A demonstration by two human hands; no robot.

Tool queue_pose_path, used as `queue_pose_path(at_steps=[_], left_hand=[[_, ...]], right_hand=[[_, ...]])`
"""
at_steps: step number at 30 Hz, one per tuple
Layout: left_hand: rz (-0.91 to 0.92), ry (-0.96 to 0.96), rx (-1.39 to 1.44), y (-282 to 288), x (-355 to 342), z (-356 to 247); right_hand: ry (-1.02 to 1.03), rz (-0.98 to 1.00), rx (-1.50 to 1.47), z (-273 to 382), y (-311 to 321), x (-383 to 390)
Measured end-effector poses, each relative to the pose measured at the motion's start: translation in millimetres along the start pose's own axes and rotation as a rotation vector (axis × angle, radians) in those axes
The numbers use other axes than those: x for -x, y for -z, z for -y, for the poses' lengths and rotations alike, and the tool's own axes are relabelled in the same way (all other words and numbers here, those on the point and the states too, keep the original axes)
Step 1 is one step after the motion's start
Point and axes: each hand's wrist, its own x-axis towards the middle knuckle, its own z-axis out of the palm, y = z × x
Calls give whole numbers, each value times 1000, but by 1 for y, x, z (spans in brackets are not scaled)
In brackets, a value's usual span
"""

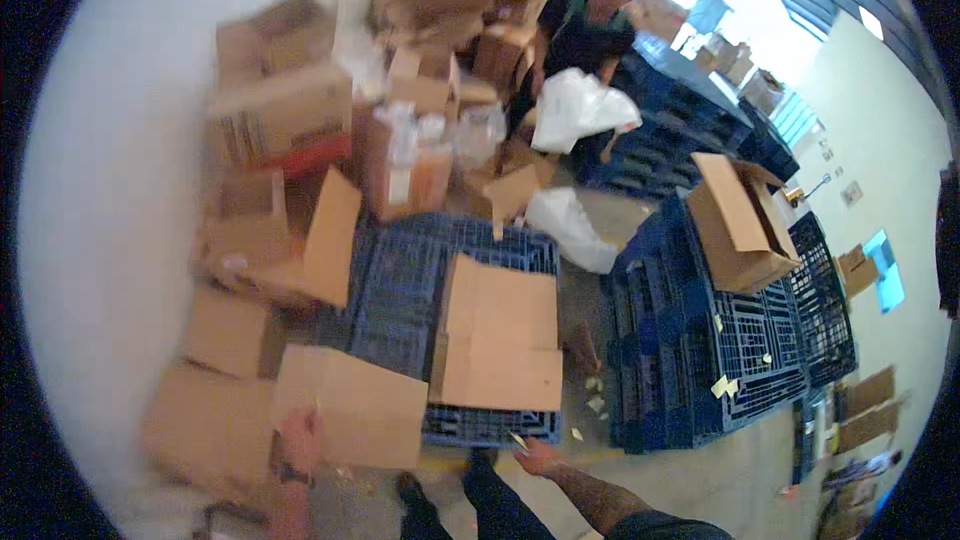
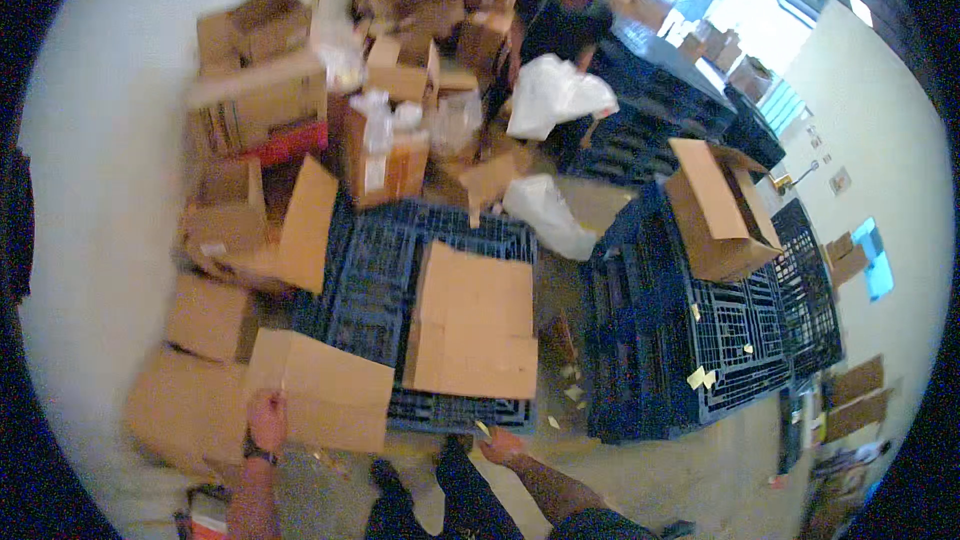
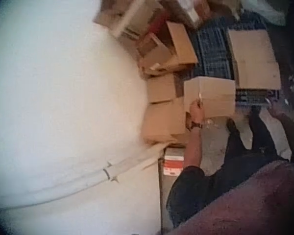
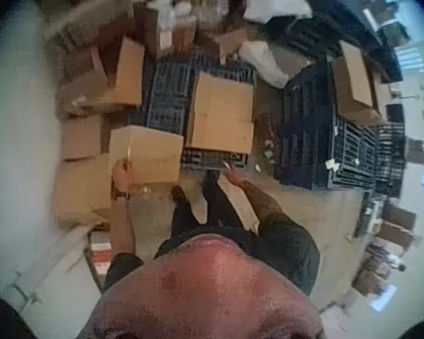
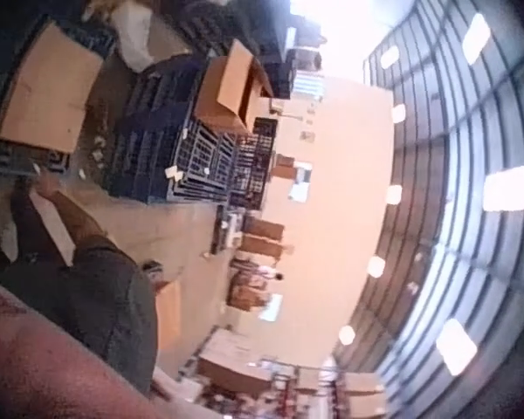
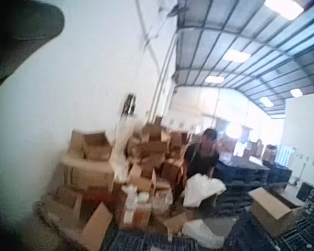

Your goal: Break down cardboard boxes using a utility knife in a warehouse.

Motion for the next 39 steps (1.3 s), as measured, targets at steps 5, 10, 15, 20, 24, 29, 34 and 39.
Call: queue_pose_path(at_steps=[5, 10, 15, 20, 24, 29, 34, 39], left_hand=[[-59, 14, 189, 95, 19, -100], [-329, -133, 141, 139, 2, -103], [-280, -170, 225, 200, -3, -181], [-247, -226, 208, 239, 25, -205], [-333, -395, 100, 261, 52, -216], [-362, -482, 91, 265, 62, -218], [-332, -443, 95, 264, 76, -228], [-328, -440, 129, 258, 80, -227]], right_hand=[[17, -123, -200, 33, 37, 68], [504, -576, -207, 123, 67, 103], [714, -513, -259, 219, 142, 176], [804, -583, -131, 293, 158, 204], [944, -670, -67, 335, 170, 230], [1037, -768, -9, 358, 174, 235], [1082, -792, 20, 358, 167, 240], [1026, -787, 92, 354, 162, 243]])
